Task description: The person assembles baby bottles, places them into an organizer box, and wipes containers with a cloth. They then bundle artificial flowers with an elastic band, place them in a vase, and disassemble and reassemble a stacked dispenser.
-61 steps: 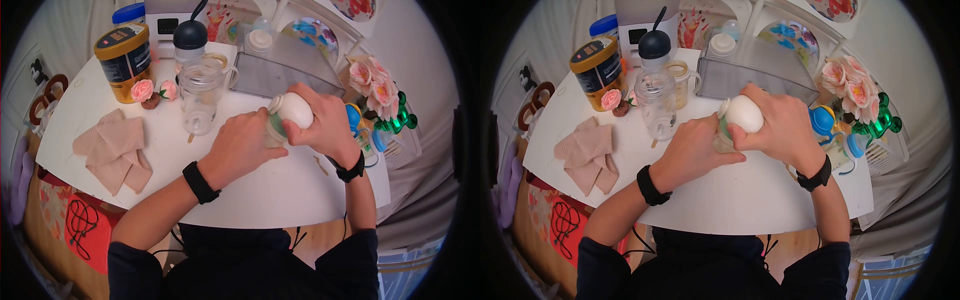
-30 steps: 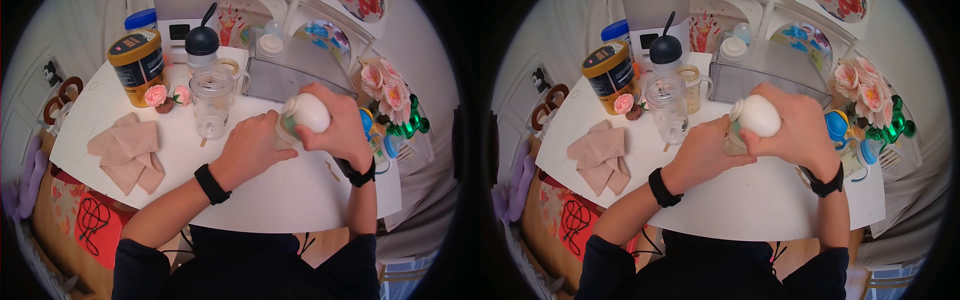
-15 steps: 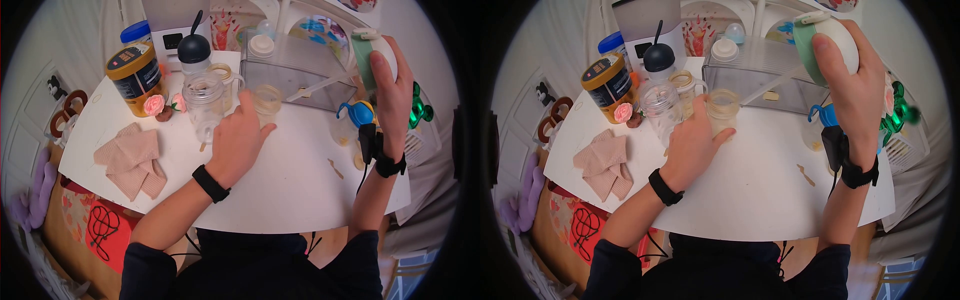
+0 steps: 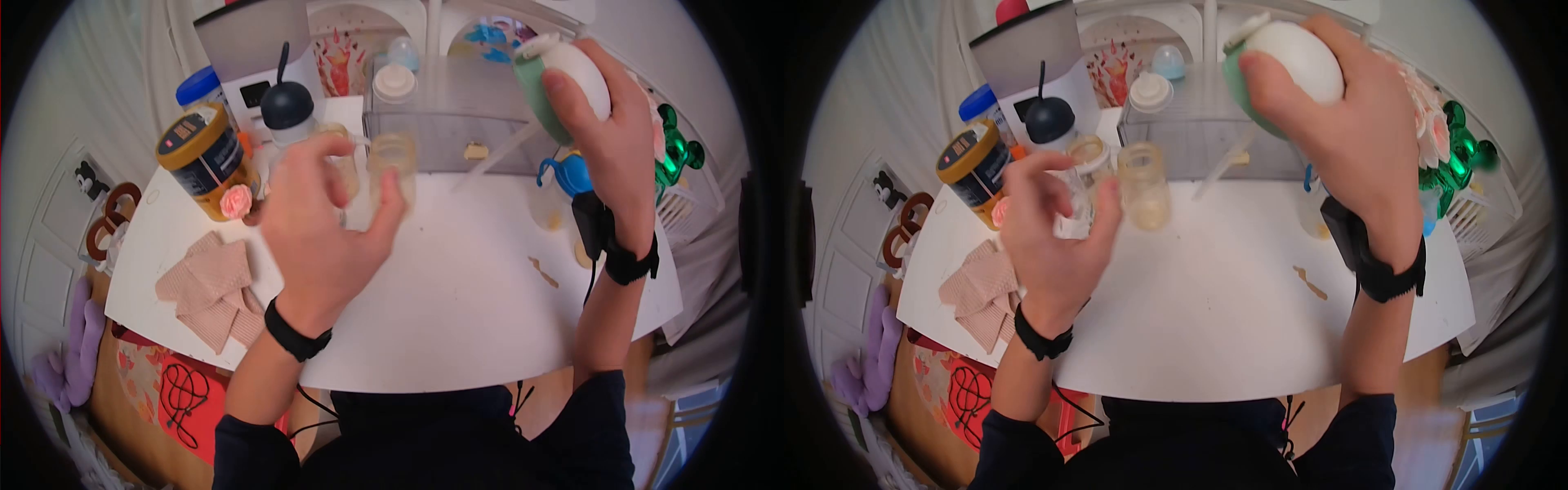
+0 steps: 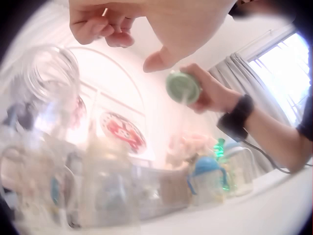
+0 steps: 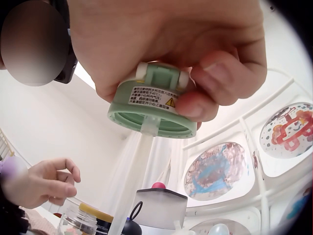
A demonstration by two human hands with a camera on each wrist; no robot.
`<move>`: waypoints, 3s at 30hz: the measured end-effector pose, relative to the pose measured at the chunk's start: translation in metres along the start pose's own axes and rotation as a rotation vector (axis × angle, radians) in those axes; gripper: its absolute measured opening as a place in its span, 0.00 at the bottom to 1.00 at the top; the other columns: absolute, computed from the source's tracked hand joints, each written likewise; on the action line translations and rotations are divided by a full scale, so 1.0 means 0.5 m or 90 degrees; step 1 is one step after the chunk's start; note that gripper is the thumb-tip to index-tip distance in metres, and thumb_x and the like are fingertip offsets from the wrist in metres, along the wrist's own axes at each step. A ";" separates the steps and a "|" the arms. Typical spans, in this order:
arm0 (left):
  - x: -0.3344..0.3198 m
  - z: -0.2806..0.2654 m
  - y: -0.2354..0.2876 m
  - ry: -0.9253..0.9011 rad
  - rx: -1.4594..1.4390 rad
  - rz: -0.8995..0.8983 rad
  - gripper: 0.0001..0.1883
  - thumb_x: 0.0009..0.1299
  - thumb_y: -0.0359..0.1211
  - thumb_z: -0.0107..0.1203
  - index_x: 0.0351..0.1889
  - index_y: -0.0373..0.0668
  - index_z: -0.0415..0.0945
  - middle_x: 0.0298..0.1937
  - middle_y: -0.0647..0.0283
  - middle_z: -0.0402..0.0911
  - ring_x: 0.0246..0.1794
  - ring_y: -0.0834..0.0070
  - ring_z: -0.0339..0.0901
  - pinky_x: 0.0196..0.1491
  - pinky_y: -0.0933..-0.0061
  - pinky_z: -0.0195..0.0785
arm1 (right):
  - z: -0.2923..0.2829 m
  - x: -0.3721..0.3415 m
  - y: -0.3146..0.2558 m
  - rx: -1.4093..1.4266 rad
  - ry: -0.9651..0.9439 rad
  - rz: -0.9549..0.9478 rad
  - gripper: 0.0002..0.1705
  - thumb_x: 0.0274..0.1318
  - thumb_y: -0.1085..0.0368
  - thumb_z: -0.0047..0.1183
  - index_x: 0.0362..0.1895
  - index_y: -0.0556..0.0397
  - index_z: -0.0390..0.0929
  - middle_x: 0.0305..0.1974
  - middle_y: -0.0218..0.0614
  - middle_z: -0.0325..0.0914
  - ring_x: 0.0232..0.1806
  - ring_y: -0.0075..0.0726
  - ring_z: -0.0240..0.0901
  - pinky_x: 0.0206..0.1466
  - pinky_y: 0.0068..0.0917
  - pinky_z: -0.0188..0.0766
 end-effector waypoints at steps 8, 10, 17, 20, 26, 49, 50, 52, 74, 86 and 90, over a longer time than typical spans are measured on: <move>0.028 -0.051 -0.122 0.060 0.129 -0.178 0.43 0.57 0.52 0.78 0.59 0.35 0.69 0.44 0.55 0.83 0.47 0.61 0.81 0.49 0.62 0.76 | -0.023 0.007 0.018 0.069 0.045 0.024 0.31 0.60 0.39 0.68 0.47 0.57 0.84 0.35 0.35 0.86 0.36 0.29 0.82 0.41 0.28 0.78; 0.032 -0.044 -0.135 0.014 0.033 -0.241 0.44 0.57 0.52 0.79 0.61 0.35 0.68 0.44 0.54 0.85 0.45 0.61 0.84 0.50 0.64 0.78 | -0.026 0.006 0.013 0.096 0.052 0.031 0.31 0.59 0.40 0.69 0.49 0.56 0.83 0.36 0.36 0.86 0.37 0.29 0.82 0.43 0.29 0.79; -0.004 0.051 -0.027 -0.169 -0.272 -0.105 0.45 0.56 0.42 0.85 0.64 0.40 0.65 0.47 0.55 0.89 0.49 0.68 0.87 0.55 0.67 0.79 | -0.040 0.005 0.000 0.067 0.002 -0.016 0.26 0.67 0.39 0.60 0.51 0.48 0.82 0.38 0.29 0.84 0.39 0.25 0.79 0.43 0.24 0.74; -0.023 0.080 0.018 -0.215 -0.330 -0.007 0.46 0.57 0.44 0.85 0.66 0.39 0.65 0.51 0.53 0.88 0.52 0.65 0.87 0.57 0.66 0.79 | -0.059 0.004 0.010 0.111 0.051 -0.001 0.27 0.68 0.39 0.59 0.52 0.50 0.83 0.38 0.28 0.83 0.39 0.23 0.78 0.42 0.21 0.72; -0.051 0.123 0.024 -0.290 -0.389 -0.072 0.48 0.59 0.46 0.85 0.68 0.37 0.64 0.55 0.50 0.88 0.57 0.60 0.88 0.60 0.62 0.80 | -0.085 -0.011 -0.023 0.325 0.132 -0.050 0.34 0.68 0.37 0.60 0.54 0.57 0.80 0.42 0.44 0.85 0.39 0.32 0.82 0.44 0.26 0.77; -0.081 0.162 0.032 -0.457 -0.284 -0.046 0.34 0.60 0.44 0.80 0.60 0.37 0.83 0.50 0.55 0.90 0.51 0.59 0.88 0.57 0.63 0.79 | 0.118 -0.064 -0.045 0.092 -0.473 -0.078 0.27 0.49 0.54 0.76 0.52 0.48 0.83 0.31 0.33 0.85 0.29 0.33 0.81 0.33 0.28 0.74; -0.080 0.162 0.030 -0.454 -0.262 -0.047 0.33 0.59 0.44 0.81 0.59 0.37 0.83 0.48 0.57 0.91 0.49 0.61 0.89 0.56 0.63 0.79 | 0.118 -0.064 -0.046 0.091 -0.472 -0.077 0.27 0.49 0.54 0.76 0.52 0.48 0.83 0.31 0.33 0.85 0.29 0.33 0.81 0.33 0.28 0.74; -0.082 0.170 0.028 -0.437 -0.285 -0.030 0.37 0.58 0.46 0.80 0.61 0.36 0.79 0.50 0.50 0.88 0.50 0.54 0.88 0.55 0.59 0.79 | 0.115 -0.061 -0.051 0.053 -0.451 -0.080 0.29 0.47 0.50 0.79 0.49 0.49 0.82 0.27 0.33 0.84 0.26 0.32 0.80 0.31 0.27 0.72; -0.076 0.163 0.017 -0.383 -0.277 -0.058 0.41 0.59 0.48 0.80 0.64 0.36 0.73 0.51 0.47 0.88 0.52 0.51 0.89 0.54 0.57 0.81 | 0.088 -0.063 -0.030 0.116 -0.466 -0.161 0.41 0.44 0.65 0.63 0.70 0.44 0.81 0.56 0.32 0.82 0.52 0.32 0.75 0.46 0.29 0.69; -0.075 0.161 0.018 -0.393 -0.246 -0.067 0.41 0.59 0.49 0.80 0.64 0.37 0.73 0.50 0.48 0.89 0.51 0.51 0.89 0.54 0.57 0.81 | 0.110 -0.049 -0.026 -0.011 -0.474 -0.004 0.37 0.43 0.49 0.84 0.55 0.48 0.81 0.38 0.25 0.71 0.40 0.27 0.69 0.42 0.25 0.64; -0.077 0.163 0.015 -0.407 -0.238 -0.080 0.41 0.58 0.49 0.80 0.63 0.38 0.74 0.49 0.49 0.89 0.51 0.51 0.89 0.54 0.57 0.81 | 0.110 -0.051 -0.029 0.028 -0.311 -0.178 0.36 0.46 0.47 0.82 0.54 0.49 0.80 0.43 0.28 0.76 0.42 0.27 0.70 0.42 0.27 0.66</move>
Point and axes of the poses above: each hand's wrist, its own x-axis towards the middle knuckle, its own z-axis out of the palm, y = z × x, the point moved 8 cm from there along x, towards the middle knuckle
